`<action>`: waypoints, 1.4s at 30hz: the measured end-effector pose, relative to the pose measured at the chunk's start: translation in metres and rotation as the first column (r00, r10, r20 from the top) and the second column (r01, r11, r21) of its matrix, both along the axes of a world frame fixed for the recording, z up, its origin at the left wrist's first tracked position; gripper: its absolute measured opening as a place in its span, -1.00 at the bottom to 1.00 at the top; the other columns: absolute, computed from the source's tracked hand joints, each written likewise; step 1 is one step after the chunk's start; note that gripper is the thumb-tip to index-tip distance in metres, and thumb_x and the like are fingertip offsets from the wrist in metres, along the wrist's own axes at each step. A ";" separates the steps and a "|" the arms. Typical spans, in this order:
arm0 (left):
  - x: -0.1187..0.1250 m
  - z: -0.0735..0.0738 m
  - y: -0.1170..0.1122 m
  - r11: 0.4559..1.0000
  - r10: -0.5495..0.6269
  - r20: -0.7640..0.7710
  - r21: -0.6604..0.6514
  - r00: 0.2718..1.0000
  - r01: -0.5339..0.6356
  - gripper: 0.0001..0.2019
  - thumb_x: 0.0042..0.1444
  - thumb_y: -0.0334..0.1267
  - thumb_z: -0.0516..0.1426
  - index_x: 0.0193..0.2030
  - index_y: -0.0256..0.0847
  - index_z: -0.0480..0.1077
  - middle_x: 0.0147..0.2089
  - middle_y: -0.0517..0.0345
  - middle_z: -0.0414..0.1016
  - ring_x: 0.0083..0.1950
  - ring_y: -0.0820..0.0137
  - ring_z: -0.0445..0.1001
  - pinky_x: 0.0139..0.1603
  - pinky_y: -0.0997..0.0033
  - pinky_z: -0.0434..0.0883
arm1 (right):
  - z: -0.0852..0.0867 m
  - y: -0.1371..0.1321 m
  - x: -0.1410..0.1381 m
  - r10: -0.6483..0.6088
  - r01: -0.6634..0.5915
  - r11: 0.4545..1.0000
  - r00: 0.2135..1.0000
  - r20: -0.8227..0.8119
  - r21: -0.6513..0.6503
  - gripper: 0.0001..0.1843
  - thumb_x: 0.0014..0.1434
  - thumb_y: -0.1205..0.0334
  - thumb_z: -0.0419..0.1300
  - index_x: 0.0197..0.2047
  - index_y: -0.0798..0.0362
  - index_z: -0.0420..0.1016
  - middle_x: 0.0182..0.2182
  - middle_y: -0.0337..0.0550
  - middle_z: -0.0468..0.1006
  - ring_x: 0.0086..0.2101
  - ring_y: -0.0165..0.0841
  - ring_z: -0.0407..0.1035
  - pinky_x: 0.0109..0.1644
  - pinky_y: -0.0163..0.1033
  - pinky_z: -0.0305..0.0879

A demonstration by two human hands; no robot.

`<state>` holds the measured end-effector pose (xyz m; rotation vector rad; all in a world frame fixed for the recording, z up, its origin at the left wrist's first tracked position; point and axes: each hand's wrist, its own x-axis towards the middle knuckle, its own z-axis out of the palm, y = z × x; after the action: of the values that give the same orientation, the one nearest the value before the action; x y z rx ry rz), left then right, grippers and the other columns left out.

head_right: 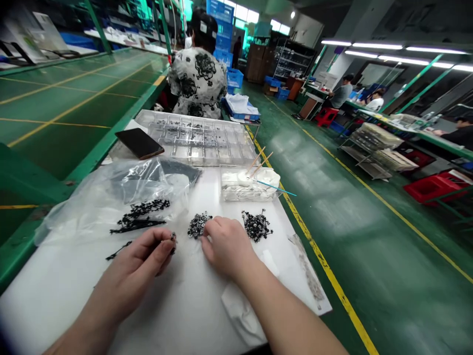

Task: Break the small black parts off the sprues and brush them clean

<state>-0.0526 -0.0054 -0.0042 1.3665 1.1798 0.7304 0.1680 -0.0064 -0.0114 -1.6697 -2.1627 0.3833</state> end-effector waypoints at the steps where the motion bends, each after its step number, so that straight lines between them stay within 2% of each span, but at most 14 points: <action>1: 0.000 -0.001 0.000 1.000 -0.012 -0.011 0.009 1.000 0.012 -0.58 0.39 0.25 0.10 -0.11 -0.09 0.41 -0.43 0.27 0.28 -0.41 0.37 0.23 -0.38 0.40 0.21 | -0.001 0.001 -0.002 -0.027 0.029 0.998 0.999 0.046 -0.053 -0.95 0.31 0.25 0.27 -0.20 0.04 0.52 -0.25 -0.12 0.59 -0.26 -0.26 0.43 -0.12 -0.13 0.32; 5: 0.003 0.000 -0.002 0.999 -0.017 -0.054 0.048 0.998 0.020 -0.61 0.39 0.22 0.11 -0.13 -0.06 0.44 -0.44 0.26 0.34 -0.43 0.35 0.25 -0.40 0.39 0.22 | -0.001 0.007 -0.001 -0.078 0.097 0.981 0.990 0.117 -0.170 -0.91 0.32 0.20 0.29 -0.16 0.04 0.53 -0.20 -0.11 0.60 -0.22 -0.26 0.45 -0.09 -0.14 0.32; 10: 0.011 0.006 -0.006 0.993 0.060 -0.068 0.107 0.996 -0.053 -0.69 0.35 0.14 0.17 -0.19 -0.04 0.48 -0.39 0.25 0.44 -0.39 0.33 0.33 -0.32 0.36 0.23 | 0.002 0.009 0.001 -0.036 0.060 0.980 0.991 0.131 -0.188 -0.92 0.34 0.26 0.23 -0.17 0.06 0.56 -0.17 -0.05 0.60 -0.17 -0.22 0.47 -0.03 -0.10 0.35; 13: 0.014 0.008 -0.007 0.989 0.046 -0.084 0.143 0.995 -0.034 -0.73 0.36 0.07 0.16 -0.22 -0.04 0.49 -0.37 0.25 0.47 -0.35 0.31 0.37 -0.28 0.35 0.25 | 0.004 0.006 0.004 -0.072 0.068 0.982 0.997 -0.016 -0.176 -0.95 0.29 0.34 0.25 -0.23 0.08 0.56 -0.24 -0.08 0.61 -0.24 -0.27 0.46 -0.09 -0.12 0.35; 15: 0.016 0.008 -0.008 0.987 0.018 -0.086 0.158 0.996 -0.004 -0.76 0.38 0.02 0.14 -0.22 -0.05 0.48 -0.36 0.25 0.48 -0.33 0.32 0.39 -0.25 0.35 0.26 | 0.006 0.001 0.007 -0.106 0.059 0.980 0.964 -0.244 -0.192 -0.96 0.26 0.35 0.29 -0.25 0.06 0.57 -0.32 -0.16 0.62 -0.32 -0.34 0.44 -0.16 -0.16 0.35; 17: 0.017 0.009 -0.008 0.986 -0.014 -0.086 0.164 0.996 0.027 -0.77 0.39 -0.03 0.13 -0.23 -0.06 0.47 -0.36 0.25 0.49 -0.33 0.33 0.41 -0.25 0.35 0.27 | 0.008 -0.003 0.009 -0.137 0.006 0.972 0.830 -0.541 -0.236 -0.98 0.25 0.29 0.36 -0.22 0.01 0.62 -0.34 -0.22 0.65 -0.34 -0.37 0.47 -0.19 -0.21 0.38; 19: 0.018 0.009 -0.008 0.984 -0.044 -0.081 0.170 0.996 0.057 -0.78 0.41 -0.06 0.11 -0.24 -0.06 0.46 -0.37 0.26 0.48 -0.34 0.34 0.41 -0.28 0.36 0.27 | 0.009 -0.006 0.008 -0.170 -0.075 0.959 0.622 -0.764 -0.275 -0.90 0.23 0.20 0.42 -0.16 -0.05 0.67 -0.29 -0.24 0.69 -0.30 -0.38 0.53 -0.20 -0.24 0.43; 21: 0.018 0.007 -0.007 0.979 -0.069 -0.071 0.187 0.995 0.081 -0.78 0.43 -0.10 0.10 -0.23 -0.07 0.46 -0.37 0.26 0.48 -0.34 0.35 0.41 -0.29 0.37 0.27 | 0.011 -0.008 0.007 -0.168 -0.137 0.955 0.481 -0.860 -0.263 -0.88 0.22 0.19 0.47 -0.15 -0.10 0.71 -0.29 -0.25 0.70 -0.28 -0.40 0.56 -0.19 -0.28 0.45; 22: 0.018 0.007 -0.006 0.975 -0.080 -0.066 0.200 0.995 0.092 -0.79 0.43 -0.12 0.10 -0.23 -0.08 0.46 -0.36 0.26 0.49 -0.33 0.36 0.41 -0.29 0.37 0.28 | 0.011 -0.008 0.006 -0.140 -0.148 0.962 0.459 -0.878 -0.231 -0.90 0.21 0.21 0.48 -0.17 -0.11 0.72 -0.30 -0.27 0.70 -0.29 -0.42 0.56 -0.19 -0.29 0.45; 26: 0.018 0.004 -0.004 0.954 -0.136 -0.059 0.260 0.989 0.147 -0.82 0.44 -0.20 0.10 -0.21 -0.09 0.46 -0.33 0.27 0.51 -0.32 0.39 0.44 -0.29 0.39 0.30 | 0.012 -0.009 0.004 0.029 -0.121 0.992 0.507 -0.861 -0.038 -0.86 0.20 0.28 0.50 -0.18 -0.16 0.76 -0.27 -0.27 0.65 -0.25 -0.45 0.52 -0.15 -0.31 0.44; 31: 0.020 0.005 -0.006 0.955 -0.115 -0.055 0.268 0.992 0.125 -0.82 0.44 -0.25 0.09 -0.21 -0.11 0.48 -0.30 0.25 0.54 -0.31 0.39 0.44 -0.26 0.40 0.30 | 0.011 -0.011 0.001 0.091 -0.100 0.994 0.593 -0.800 0.040 -0.81 0.19 0.30 0.51 -0.14 -0.18 0.77 -0.25 -0.28 0.59 -0.30 -0.48 0.46 -0.21 -0.33 0.41; 38: 0.019 0.005 -0.007 0.951 -0.114 -0.091 0.278 0.989 0.135 -0.79 0.45 -0.18 0.08 -0.19 -0.10 0.50 -0.28 0.20 0.58 -0.31 0.33 0.47 -0.22 0.37 0.36 | 0.010 -0.008 -0.001 0.083 -0.104 0.994 0.651 -0.754 0.020 -0.89 0.25 0.26 0.47 -0.16 -0.14 0.75 -0.25 -0.21 0.61 -0.26 -0.41 0.48 -0.23 -0.28 0.43; 40: 0.017 0.003 -0.005 0.935 -0.127 -0.093 0.322 0.987 0.151 -0.80 0.47 -0.20 0.07 -0.17 -0.09 0.49 -0.26 0.20 0.59 -0.29 0.33 0.49 -0.19 0.37 0.39 | 0.009 -0.008 -0.001 0.042 -0.108 0.994 0.632 -0.774 -0.034 -0.91 0.24 0.20 0.47 -0.16 -0.12 0.74 -0.25 -0.19 0.61 -0.25 -0.38 0.49 -0.21 -0.25 0.44; 42: 0.015 0.000 -0.004 0.900 -0.145 -0.101 0.399 0.984 0.173 -0.82 0.47 -0.25 0.06 -0.16 -0.09 0.47 -0.24 0.21 0.58 -0.26 0.35 0.51 -0.18 0.40 0.40 | 0.008 -0.007 -0.002 -0.020 -0.128 0.985 0.595 -0.804 -0.119 -0.84 0.23 0.15 0.49 -0.11 -0.10 0.72 -0.25 -0.19 0.62 -0.26 -0.37 0.50 -0.21 -0.23 0.44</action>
<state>-0.0371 -0.0090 -0.0042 1.8262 0.9842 0.8477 0.1664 -0.0136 -0.0031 -1.1296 -1.4901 1.1242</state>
